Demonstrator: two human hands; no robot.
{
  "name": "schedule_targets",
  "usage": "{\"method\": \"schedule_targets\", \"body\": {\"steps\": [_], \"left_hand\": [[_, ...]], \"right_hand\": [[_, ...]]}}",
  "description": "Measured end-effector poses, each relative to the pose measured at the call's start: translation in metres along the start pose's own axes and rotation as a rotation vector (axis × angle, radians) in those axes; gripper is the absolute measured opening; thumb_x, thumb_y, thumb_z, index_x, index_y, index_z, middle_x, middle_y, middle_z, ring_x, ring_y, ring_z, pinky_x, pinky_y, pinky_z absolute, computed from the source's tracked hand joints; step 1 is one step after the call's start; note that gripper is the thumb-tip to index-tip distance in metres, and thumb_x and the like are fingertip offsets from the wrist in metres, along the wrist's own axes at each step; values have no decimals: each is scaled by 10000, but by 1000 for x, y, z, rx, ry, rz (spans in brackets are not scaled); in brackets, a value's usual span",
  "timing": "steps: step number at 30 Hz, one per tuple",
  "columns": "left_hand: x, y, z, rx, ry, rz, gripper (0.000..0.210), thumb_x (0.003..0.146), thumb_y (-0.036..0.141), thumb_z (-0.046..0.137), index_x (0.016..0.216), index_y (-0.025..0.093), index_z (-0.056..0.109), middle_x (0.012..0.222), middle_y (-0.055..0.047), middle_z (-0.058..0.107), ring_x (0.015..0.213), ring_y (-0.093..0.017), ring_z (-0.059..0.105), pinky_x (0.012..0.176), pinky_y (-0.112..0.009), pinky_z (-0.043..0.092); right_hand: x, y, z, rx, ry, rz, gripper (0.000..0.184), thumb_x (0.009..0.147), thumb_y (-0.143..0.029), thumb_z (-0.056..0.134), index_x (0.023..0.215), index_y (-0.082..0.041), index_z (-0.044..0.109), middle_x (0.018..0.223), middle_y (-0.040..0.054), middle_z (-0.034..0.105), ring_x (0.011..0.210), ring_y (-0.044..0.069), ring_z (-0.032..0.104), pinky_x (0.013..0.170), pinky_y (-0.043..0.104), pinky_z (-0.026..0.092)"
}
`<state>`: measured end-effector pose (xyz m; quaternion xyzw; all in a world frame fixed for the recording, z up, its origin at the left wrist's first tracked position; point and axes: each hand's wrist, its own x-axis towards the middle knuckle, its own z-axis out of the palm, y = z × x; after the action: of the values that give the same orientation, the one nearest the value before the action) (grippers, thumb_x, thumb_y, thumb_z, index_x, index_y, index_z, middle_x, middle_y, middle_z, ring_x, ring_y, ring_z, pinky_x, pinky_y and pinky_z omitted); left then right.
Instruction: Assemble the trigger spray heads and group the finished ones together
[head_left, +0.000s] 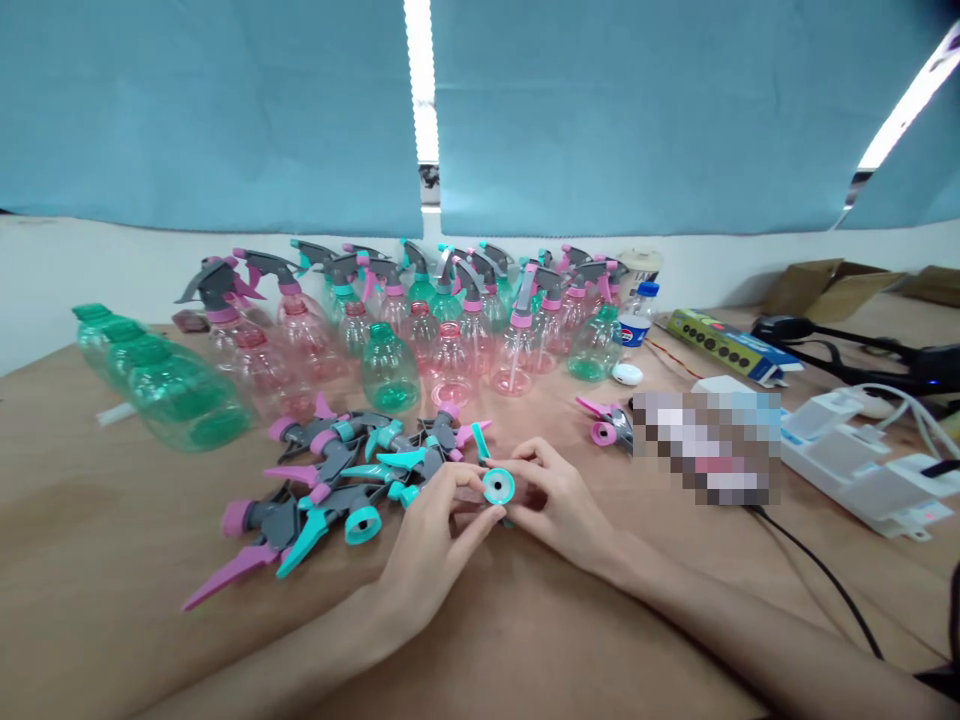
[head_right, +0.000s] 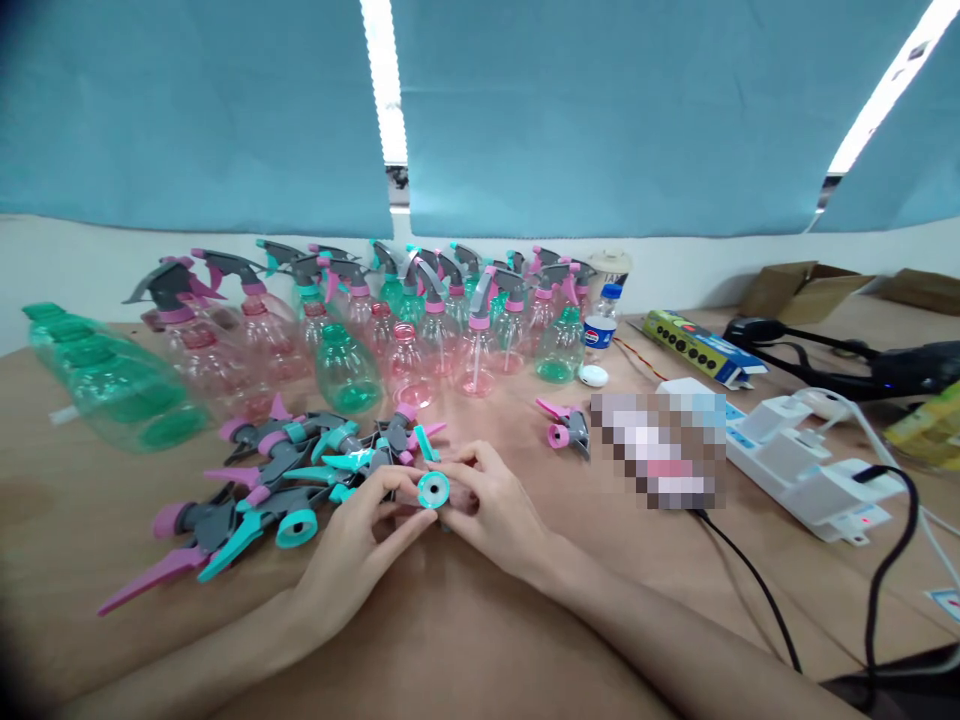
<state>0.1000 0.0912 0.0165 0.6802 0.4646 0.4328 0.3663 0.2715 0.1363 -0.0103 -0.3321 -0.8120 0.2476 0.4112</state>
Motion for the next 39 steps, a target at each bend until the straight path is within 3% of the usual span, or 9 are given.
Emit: {"method": "schedule_targets", "body": {"steps": [10, 16, 22, 31, 39], "left_hand": [[-1, -2, 0, 21, -22, 48, 157, 893, 150, 523, 1023, 237, 505, 1066, -5, 549, 928, -126, 624, 809, -265, 562], [-3, -4, 0, 340, -68, 224, 238, 891, 100, 470, 1082, 234, 518, 1129, -42, 537, 1036, -171, 562, 853, -313, 525], [-8, -6, 3, 748, 14, 405, 351, 865, 126, 495, 1207, 203, 476, 1176, -85, 606, 1060, -245, 567, 875, -420, 454], [-8, -2, 5, 992, 67, 464, 320, 850, 98, 466, 1135, 212, 555, 1178, -97, 635, 1018, -258, 604, 832, -421, 401], [-7, 1, 7, 984, 121, 477, 223, 843, 122, 489, 1050, 145, 571, 990, -89, 673, 908, -248, 605, 815, -409, 399]], "right_hand": [[-4, -7, -1, 100, -44, 82, 357, 834, -147, 587, 1177, -247, 589, 957, 33, 498, 667, 110, 539, 577, 253, 499], [-4, -11, -4, 118, -40, 109, 275, 830, -146, 598, 1090, -227, 633, 934, 26, 508, 642, 99, 531, 568, 244, 485], [-5, -10, -5, 88, -6, 128, 227, 835, -203, 614, 1060, -211, 642, 911, 29, 515, 636, 99, 537, 539, 228, 491], [-7, -9, -6, 58, -5, 109, 208, 824, -199, 612, 1024, -235, 655, 894, 25, 518, 605, 90, 534, 509, 214, 500], [-6, -12, -5, 22, 3, 81, 191, 814, -201, 626, 1002, -206, 661, 858, 29, 538, 612, 100, 541, 513, 217, 485]]}}
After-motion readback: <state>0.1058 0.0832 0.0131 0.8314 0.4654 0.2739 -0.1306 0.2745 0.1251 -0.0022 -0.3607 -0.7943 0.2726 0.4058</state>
